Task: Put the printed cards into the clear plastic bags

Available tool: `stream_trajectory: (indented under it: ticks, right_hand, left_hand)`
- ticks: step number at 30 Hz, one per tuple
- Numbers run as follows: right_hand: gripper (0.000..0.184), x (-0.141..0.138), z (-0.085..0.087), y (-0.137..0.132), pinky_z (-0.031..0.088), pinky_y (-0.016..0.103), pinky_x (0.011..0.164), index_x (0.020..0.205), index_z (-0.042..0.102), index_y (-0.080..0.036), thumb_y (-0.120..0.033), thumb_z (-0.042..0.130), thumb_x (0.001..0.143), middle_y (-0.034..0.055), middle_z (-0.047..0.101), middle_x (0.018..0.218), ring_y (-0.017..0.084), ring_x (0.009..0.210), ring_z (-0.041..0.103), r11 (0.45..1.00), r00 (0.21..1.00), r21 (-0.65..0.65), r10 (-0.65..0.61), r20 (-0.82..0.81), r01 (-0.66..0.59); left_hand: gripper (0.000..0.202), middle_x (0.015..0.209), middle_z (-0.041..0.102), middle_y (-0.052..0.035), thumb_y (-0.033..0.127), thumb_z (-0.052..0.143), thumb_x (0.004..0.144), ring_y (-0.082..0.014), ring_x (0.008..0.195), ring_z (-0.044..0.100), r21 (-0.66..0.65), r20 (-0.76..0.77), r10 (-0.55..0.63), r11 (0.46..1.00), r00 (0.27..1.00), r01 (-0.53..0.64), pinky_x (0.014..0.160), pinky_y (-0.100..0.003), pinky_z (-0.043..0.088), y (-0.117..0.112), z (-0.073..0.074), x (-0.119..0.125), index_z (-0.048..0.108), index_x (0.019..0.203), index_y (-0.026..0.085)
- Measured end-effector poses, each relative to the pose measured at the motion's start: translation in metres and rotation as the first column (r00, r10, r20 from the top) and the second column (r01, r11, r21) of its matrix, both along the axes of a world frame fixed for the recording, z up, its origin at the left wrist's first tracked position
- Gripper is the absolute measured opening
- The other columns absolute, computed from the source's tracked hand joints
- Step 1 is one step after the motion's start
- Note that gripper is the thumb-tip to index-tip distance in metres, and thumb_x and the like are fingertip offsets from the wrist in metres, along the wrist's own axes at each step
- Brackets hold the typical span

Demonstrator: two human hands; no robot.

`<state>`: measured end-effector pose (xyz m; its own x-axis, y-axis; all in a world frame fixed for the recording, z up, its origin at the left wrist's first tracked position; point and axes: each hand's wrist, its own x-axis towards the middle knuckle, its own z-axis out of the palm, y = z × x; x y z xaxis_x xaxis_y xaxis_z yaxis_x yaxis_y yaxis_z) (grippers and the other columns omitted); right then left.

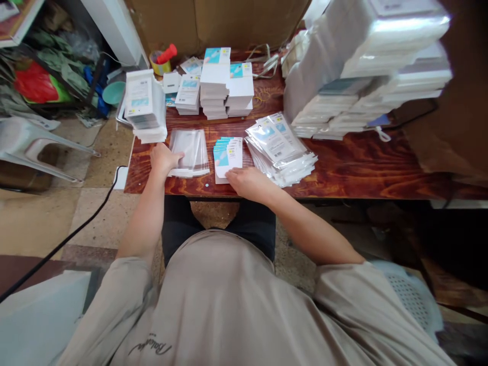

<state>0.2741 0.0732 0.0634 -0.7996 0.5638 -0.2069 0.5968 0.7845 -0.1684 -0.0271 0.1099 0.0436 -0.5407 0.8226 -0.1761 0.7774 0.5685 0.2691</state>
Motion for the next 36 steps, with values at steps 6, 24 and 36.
stream_trajectory:
  ticks: [6,24,36]
  right_hand:
    - [0.032,0.007,-0.004,-0.008,0.038,0.034,0.071,0.106,0.072,-0.015,-0.021,0.041,0.109,0.0113,0.079,0.109,0.024,0.097,0.074,0.99,0.986,0.048,-0.123,-0.109,0.129]
    - [0.035,0.022,-0.005,-0.013,0.052,0.034,0.084,0.119,0.076,-0.02,-0.03,0.045,0.106,0.0107,0.08,0.118,0.026,0.108,0.074,0.933,0.833,-0.03,-0.336,-0.44,0.36]
    - [0.051,-0.002,-0.005,-0.036,0.053,0.025,0.04,0.087,0.075,-0.019,-0.07,0.078,0.081,0.0011,0.071,0.067,0.016,0.048,0.067,0.424,-0.086,-0.899,-0.897,-0.433,0.105]
  left_hand:
    - [0.033,0.09,0.074,-0.0084,0.029,0.089,0.066,-0.0278,0.085,0.072,0.055,0.171,0.015,0.998,0.985,-0.024,0.082,-0.038,0.055,0.005,-0.004,-0.018,0.064,0.084,0.019]
    - [0.02,0.099,0.074,-0.0179,0.032,0.06,0.098,-0.0393,0.117,0.068,0.286,0.15,-0.155,0.952,0.976,0.107,0.114,-0.057,0.041,-0.017,0.033,-0.004,0.067,0.084,0.02]
    - [0.041,0.081,0.076,-0.0078,0.048,0.095,0.072,-0.0249,0.091,0.079,0.344,0.921,-0.167,0.774,0.353,-0.532,0.077,-0.034,0.065,-0.019,0.025,0.054,0.067,0.081,0.019]
